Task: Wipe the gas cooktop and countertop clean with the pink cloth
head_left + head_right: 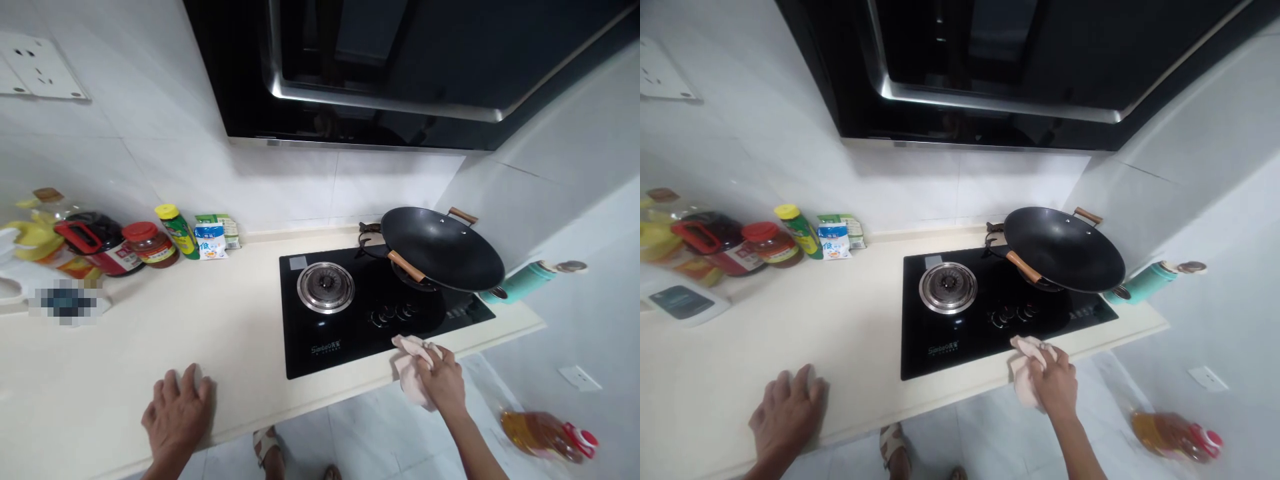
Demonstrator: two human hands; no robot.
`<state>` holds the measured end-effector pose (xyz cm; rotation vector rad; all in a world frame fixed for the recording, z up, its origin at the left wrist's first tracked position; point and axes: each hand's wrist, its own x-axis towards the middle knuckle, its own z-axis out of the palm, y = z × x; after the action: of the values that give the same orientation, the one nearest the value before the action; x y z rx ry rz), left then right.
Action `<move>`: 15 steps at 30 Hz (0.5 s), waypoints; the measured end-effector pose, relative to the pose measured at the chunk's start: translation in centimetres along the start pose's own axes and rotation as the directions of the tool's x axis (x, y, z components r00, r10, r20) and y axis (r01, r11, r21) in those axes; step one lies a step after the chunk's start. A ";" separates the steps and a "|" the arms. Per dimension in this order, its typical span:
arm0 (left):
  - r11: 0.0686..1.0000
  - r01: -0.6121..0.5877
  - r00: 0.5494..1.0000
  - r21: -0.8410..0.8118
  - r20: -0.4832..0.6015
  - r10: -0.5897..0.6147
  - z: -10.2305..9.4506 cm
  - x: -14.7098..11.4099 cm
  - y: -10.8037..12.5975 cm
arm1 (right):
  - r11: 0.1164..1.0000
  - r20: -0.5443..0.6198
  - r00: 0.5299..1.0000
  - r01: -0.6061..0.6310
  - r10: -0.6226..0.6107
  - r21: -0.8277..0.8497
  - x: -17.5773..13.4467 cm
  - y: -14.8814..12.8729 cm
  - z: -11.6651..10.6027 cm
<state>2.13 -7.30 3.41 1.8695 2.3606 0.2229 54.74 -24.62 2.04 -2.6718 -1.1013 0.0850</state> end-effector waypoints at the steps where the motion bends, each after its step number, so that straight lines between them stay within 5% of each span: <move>1: 1.000 -0.003 1.000 0.001 -0.010 0.003 0.0 0.0 0.0 | 0.999 0.006 1.000 -0.028 0.028 -0.030 0.1 -1.1 0.2; 5: 0.999 -0.017 0.999 0.027 -0.040 0.018 0.0 0.2 -0.1 | 0.993 0.050 0.993 0.113 -0.112 -0.035 -2.2 -6.3 1.8; 9: 0.999 -0.033 0.999 0.034 -0.040 0.034 -0.1 0.4 -0.2 | 0.890 0.097 0.927 0.312 -0.361 0.332 -4.8 -9.9 3.2; 12: 0.999 -0.039 0.998 0.018 -0.044 0.040 0.2 0.6 -0.7 | 0.771 0.009 0.919 0.326 -0.395 0.547 -2.8 -12.9 2.5; 15: 1.000 -0.025 0.999 0.000 -0.045 0.025 0.8 1.0 -1.2 | 0.787 -0.071 0.915 0.379 -0.397 0.487 2.5 -16.7 0.2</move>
<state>0.96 -6.60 2.36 1.9148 2.3666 0.2703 45.06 -11.37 6.18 -1.9598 -1.3995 0.2951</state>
